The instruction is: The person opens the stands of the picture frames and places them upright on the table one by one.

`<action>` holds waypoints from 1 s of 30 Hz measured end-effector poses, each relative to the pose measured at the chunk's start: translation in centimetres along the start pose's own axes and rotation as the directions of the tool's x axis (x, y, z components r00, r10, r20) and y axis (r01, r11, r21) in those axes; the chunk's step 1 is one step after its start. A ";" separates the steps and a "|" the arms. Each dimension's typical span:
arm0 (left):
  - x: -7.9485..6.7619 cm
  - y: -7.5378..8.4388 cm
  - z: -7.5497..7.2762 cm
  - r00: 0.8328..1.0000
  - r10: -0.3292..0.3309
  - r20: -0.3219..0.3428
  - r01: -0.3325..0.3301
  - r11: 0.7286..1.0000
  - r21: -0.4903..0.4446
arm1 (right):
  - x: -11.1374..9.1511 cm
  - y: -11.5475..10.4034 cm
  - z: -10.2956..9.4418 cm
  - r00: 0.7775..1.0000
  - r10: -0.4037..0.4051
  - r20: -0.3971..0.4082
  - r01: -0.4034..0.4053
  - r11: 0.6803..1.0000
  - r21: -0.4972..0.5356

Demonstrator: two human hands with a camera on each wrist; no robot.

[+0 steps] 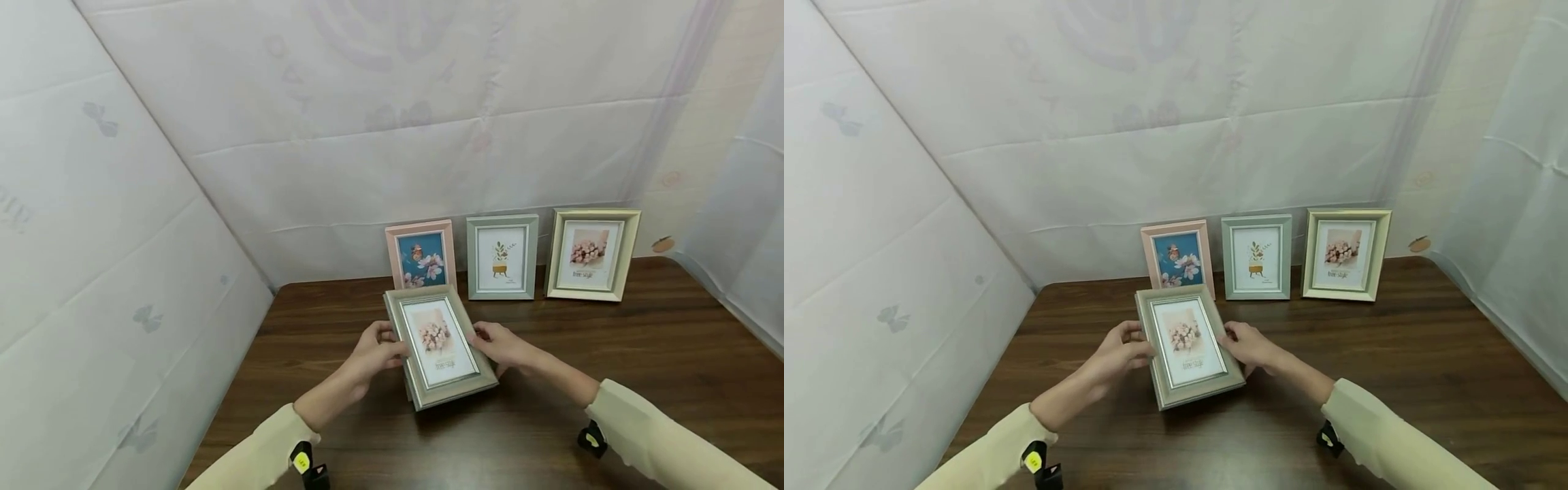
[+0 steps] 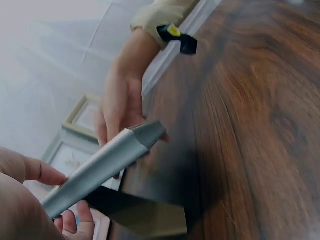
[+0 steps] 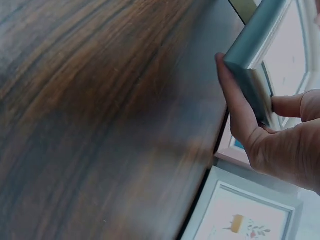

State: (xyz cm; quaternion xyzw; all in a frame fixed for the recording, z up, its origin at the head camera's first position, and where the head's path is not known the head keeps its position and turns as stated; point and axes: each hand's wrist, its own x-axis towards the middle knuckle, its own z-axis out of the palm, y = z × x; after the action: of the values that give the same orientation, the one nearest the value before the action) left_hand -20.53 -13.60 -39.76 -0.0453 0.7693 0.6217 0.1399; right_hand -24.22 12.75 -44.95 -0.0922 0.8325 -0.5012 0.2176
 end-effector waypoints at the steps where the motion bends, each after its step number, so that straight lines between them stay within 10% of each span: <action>1: 0.0 0.3 0.3 1.000 0.016 0.006 -0.016 1.000 0.005 | 0.0 0.1 -0.1 1.000 0.002 0.001 -0.002 1.000 0.000; 10: -0.1 2.5 2.5 0.957 0.260 0.130 -0.266 0.963 0.033 | 0.5 0.8 0.6 0.994 0.004 0.109 -0.034 0.962 0.271; 30: -0.3 3.0 3.6 0.857 0.398 0.326 -0.477 0.852 0.215 | 0.9 2.7 1.1 0.969 -0.063 0.240 -0.104 0.777 0.621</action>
State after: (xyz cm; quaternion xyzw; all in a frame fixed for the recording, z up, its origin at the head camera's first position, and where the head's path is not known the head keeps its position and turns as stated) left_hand -20.42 -9.52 -37.51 0.2384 0.8148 0.5186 0.1014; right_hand -24.37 12.81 -47.99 -0.0668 0.5844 -0.7322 0.3434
